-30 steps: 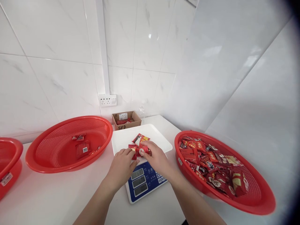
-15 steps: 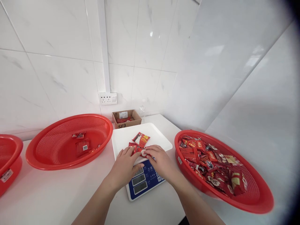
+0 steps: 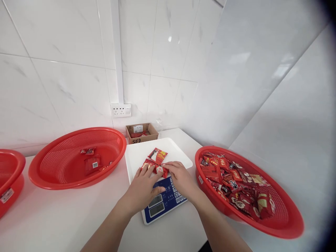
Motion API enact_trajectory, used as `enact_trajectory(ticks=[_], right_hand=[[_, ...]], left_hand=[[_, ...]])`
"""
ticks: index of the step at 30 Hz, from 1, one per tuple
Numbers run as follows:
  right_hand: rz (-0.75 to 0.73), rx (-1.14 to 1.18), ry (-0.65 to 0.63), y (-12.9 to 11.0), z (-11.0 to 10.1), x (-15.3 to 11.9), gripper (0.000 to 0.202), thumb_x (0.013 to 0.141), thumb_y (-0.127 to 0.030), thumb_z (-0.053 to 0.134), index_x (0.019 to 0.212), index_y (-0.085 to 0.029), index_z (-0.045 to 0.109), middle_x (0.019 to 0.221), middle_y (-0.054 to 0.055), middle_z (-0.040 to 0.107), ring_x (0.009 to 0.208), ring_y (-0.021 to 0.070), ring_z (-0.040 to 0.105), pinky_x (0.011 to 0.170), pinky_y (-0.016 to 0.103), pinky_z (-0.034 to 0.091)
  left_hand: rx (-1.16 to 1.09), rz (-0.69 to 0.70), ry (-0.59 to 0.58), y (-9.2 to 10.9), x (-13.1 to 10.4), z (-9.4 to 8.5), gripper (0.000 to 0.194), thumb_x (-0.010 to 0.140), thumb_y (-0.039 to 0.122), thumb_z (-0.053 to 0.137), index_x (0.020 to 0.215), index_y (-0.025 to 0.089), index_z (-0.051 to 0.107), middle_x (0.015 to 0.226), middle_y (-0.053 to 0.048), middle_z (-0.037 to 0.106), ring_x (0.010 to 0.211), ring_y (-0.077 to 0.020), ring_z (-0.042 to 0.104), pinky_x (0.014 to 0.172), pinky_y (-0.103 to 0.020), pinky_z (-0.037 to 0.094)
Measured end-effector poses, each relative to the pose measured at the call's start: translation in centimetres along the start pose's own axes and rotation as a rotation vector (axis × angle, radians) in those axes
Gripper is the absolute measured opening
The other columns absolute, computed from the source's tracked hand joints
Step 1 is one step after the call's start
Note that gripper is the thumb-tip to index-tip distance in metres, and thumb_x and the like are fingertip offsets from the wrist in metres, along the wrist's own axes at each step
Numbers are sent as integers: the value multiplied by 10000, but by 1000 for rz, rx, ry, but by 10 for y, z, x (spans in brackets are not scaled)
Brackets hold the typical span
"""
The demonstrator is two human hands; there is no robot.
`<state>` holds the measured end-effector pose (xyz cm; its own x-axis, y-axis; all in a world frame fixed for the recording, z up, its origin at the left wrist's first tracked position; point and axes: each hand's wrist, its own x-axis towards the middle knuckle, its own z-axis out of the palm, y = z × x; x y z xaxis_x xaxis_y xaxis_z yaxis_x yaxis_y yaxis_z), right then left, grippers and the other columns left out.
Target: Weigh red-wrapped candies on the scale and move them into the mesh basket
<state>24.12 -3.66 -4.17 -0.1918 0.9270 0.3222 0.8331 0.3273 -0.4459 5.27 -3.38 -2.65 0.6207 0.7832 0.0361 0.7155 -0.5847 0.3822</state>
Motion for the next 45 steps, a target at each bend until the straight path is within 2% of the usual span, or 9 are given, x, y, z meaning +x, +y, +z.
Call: enact_trajectory(ticks=[10,15,20,23,26,30,33,38,45], right_hand=[[134,-140,-5,14,-6,2,398,899,-93,394,1192,-152,658,1182,134,640,1097,271,550,964,425,448],[131,-184,-36,4,-6,1,357,916,-165,445,1213,-167,644,1163,138,639,1068,291,565,933,442,457],[87,-188,-52,-4,-4,1,354,904,-175,491,1222,-181,646,1311,136,569,1196,296,497,1014,443,404],[58,-150,-78,-5,-2,2,349,893,-160,502,1192,-234,666,1285,93,596,1188,263,513,1008,407,421],[72,-149,-62,-4,0,5,321,911,-188,482,1147,-241,694,1230,88,627,1143,260,536,981,401,441],[97,-164,-31,-2,3,12,314,916,-189,472,1105,-254,713,1207,87,629,1111,259,533,941,402,452],[127,-169,-18,0,4,16,285,902,-191,498,1050,-267,729,1174,77,637,1082,249,538,898,383,464],[167,-195,-15,3,-1,19,249,890,-175,504,939,-226,742,1108,91,648,1060,262,529,872,386,458],[178,-203,-28,-1,-2,16,232,895,-184,502,900,-216,731,1073,100,643,1039,272,528,840,384,461]], left_hand=[[-5,10,30,-5,1,4,471,919,463,461,1355,286,481,1485,-115,402,1411,-364,238,1108,-583,250],[41,-8,-22,0,2,1,524,925,478,439,1410,284,412,1516,-100,359,1420,-370,203,1118,-581,229],[35,-12,-39,-3,2,3,561,925,494,428,1434,265,368,1531,-103,330,1425,-365,183,1118,-573,233],[-8,23,33,-7,2,7,553,919,489,448,1404,227,400,1513,-128,356,1420,-353,218,1105,-578,264],[-17,37,86,-8,2,8,514,924,481,442,1335,174,468,1486,-160,390,1404,-333,276,1093,-541,313],[-7,39,111,-4,0,2,444,924,480,441,1253,196,534,1409,-144,488,1347,-320,379,1042,-513,383],[-24,35,101,0,-4,-4,441,918,480,454,1254,207,534,1366,-137,524,1302,-315,432,1008,-497,416],[-44,40,38,5,-9,-10,424,921,470,454,1232,197,550,1331,-127,552,1276,-308,448,991,-474,426],[-95,115,77,3,-6,-3,439,913,481,469,1277,240,521,1314,-93,557,1253,-282,462,1011,-460,413]])
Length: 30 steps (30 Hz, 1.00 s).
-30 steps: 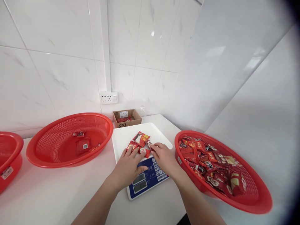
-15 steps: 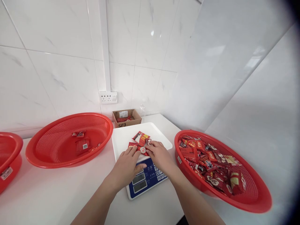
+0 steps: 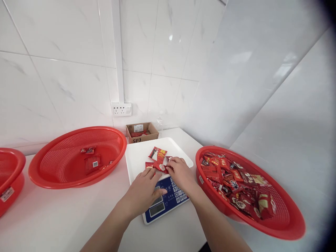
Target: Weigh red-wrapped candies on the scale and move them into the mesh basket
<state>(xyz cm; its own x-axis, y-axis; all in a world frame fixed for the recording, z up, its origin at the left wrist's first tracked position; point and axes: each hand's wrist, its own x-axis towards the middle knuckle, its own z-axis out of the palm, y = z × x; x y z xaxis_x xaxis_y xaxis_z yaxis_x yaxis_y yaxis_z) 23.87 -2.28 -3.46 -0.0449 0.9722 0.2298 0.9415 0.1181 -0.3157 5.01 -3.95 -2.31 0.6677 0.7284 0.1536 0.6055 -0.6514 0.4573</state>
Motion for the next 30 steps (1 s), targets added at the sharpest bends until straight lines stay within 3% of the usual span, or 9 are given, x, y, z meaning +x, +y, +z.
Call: enact_trajectory(ticks=[5,12,22,27,30], right_hand=[[-34,26,-18,-5,-3,-7,191,881,-203,538,868,-222,727,1037,82,647,1027,257,541,843,365,470],[-202,82,-11,-4,4,-7,345,890,-153,521,1184,-266,663,1275,88,568,1201,249,476,1014,398,410],[-110,189,-36,-2,11,-1,350,906,-174,469,1202,-172,656,1246,153,598,1206,294,500,1029,469,408],[-136,286,-84,2,6,-3,409,882,-85,420,1196,-202,656,1315,98,583,1208,206,545,1031,363,442],[-108,316,-60,12,3,3,456,840,-28,400,1187,-184,652,1293,105,591,1195,205,556,1041,386,434]], left_hand=[[40,-31,11,-5,3,8,519,910,492,469,1367,248,437,1433,-113,459,1352,-319,357,1064,-529,344],[86,-35,-22,-2,4,5,486,920,455,465,1320,180,486,1401,-138,481,1314,-307,391,1063,-488,351],[69,-48,-44,2,1,1,478,920,471,456,1286,170,516,1363,-150,515,1294,-316,413,1030,-487,382],[51,-29,-28,-2,2,4,505,919,478,455,1339,198,475,1412,-134,483,1323,-317,396,1049,-507,372],[82,-43,-37,-3,3,5,515,918,485,454,1353,209,464,1426,-128,473,1341,-325,379,1052,-510,370]])
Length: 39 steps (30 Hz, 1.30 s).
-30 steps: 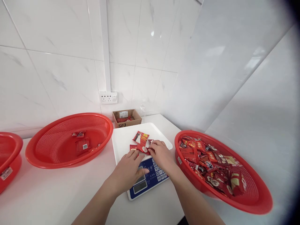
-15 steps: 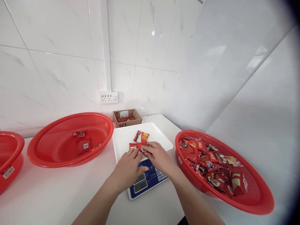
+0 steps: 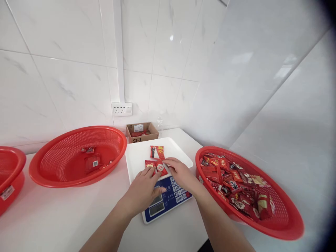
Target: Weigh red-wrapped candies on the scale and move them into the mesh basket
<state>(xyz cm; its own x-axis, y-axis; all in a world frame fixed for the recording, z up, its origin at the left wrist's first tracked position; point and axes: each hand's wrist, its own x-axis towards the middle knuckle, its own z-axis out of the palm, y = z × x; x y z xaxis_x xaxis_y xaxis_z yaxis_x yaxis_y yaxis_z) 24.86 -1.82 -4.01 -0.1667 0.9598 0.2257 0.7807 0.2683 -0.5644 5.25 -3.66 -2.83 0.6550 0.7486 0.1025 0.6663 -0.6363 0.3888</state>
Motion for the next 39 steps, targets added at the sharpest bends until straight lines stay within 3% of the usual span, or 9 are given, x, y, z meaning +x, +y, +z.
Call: enact_trajectory(ticks=[5,10,17,22,29,35,39], right_hand=[[24,-6,43,18,-1,16,478,814,-16,423,1218,-173,626,1356,119,527,1266,224,497,1096,421,368],[-20,5,23,17,0,20,470,846,-72,452,1268,-223,592,1419,78,484,1308,192,455,1098,376,372],[-74,-55,-58,10,3,25,473,895,-390,537,1335,-216,545,1493,84,408,1435,306,204,1141,508,244],[-63,-104,-120,11,8,24,448,909,-422,510,1289,-200,595,1453,112,463,1408,356,260,1117,575,234],[-25,-110,-87,12,-1,6,518,905,-452,500,1348,-186,532,1499,134,385,1416,320,258,1130,532,260],[-55,-12,-9,21,0,-2,407,915,-231,416,1285,-190,582,1391,120,526,1298,252,475,1090,477,376],[-88,1,19,22,2,-4,394,888,-152,392,1186,-195,645,1329,97,582,1273,228,500,1081,455,399]], left_hand=[[3,24,33,-5,-1,4,524,917,516,433,1356,232,460,1451,-132,448,1357,-336,365,1042,-531,377],[-22,0,-33,-7,0,4,573,923,530,406,1401,215,415,1510,-129,361,1415,-328,246,1106,-537,300],[-16,-44,-114,-1,2,-2,616,936,524,373,1455,195,337,1549,-131,264,1435,-342,147,1131,-566,216],[-12,-61,-141,1,1,-5,614,935,524,375,1458,206,335,1555,-131,245,1435,-349,135,1133,-565,206],[-23,-73,-146,2,1,-6,581,929,516,399,1436,233,382,1555,-130,245,1438,-344,111,1130,-566,206],[-13,-64,-130,-1,2,-2,570,927,526,395,1422,244,403,1549,-109,274,1440,-326,132,1140,-555,193],[-1,-61,-126,-1,1,0,589,928,540,378,1433,237,383,1549,-103,277,1441,-316,139,1145,-554,186]])
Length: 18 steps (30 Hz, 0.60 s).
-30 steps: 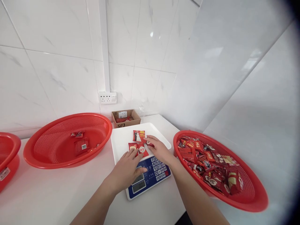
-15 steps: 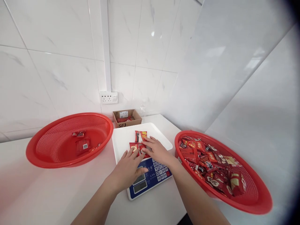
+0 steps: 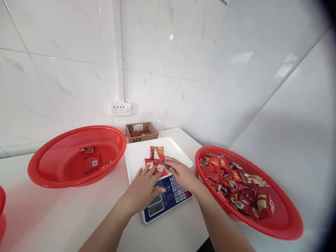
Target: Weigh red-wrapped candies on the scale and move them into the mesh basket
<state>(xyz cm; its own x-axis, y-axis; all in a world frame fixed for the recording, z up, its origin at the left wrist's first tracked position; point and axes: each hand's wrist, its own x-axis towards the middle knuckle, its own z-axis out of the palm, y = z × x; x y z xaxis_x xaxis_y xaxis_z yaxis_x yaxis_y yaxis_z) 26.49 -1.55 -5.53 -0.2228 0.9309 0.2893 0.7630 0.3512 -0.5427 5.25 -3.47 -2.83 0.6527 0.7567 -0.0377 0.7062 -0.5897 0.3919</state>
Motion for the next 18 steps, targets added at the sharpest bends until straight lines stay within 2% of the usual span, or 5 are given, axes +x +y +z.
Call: enact_trajectory(ticks=[4,6,9,14,18], right_hand=[[-13,-13,218,-2,-3,-12,327,908,-210,407,1095,-187,675,1245,121,629,1215,251,542,1037,472,437],[-37,-4,348,-3,-2,-26,279,920,-246,433,1051,-205,676,1121,112,682,1078,238,621,957,433,497],[-94,34,421,-2,9,-56,228,919,-230,449,982,-220,667,908,86,720,857,213,676,781,356,553],[-74,111,294,1,49,-111,187,893,-227,477,926,-222,662,781,61,733,640,179,678,588,273,540],[-83,127,63,3,71,-130,206,854,-235,469,790,-219,664,620,39,693,527,173,644,504,247,495]], left_hand=[[3,-9,9,1,-1,-3,589,930,526,387,1441,233,368,1558,-113,243,1445,-313,110,1139,-553,199],[4,-19,1,2,-1,-5,595,931,523,388,1449,232,351,1560,-115,233,1445,-312,108,1141,-552,192],[-6,-8,12,1,-1,-6,582,931,518,394,1444,247,357,1556,-102,252,1445,-303,111,1142,-558,187],[-34,20,56,-1,-1,0,573,917,538,411,1414,252,412,1544,-121,274,1438,-324,127,1123,-571,233],[-41,29,45,1,1,5,579,921,563,367,1426,281,387,1563,-76,245,1445,-323,90,1135,-553,219]])
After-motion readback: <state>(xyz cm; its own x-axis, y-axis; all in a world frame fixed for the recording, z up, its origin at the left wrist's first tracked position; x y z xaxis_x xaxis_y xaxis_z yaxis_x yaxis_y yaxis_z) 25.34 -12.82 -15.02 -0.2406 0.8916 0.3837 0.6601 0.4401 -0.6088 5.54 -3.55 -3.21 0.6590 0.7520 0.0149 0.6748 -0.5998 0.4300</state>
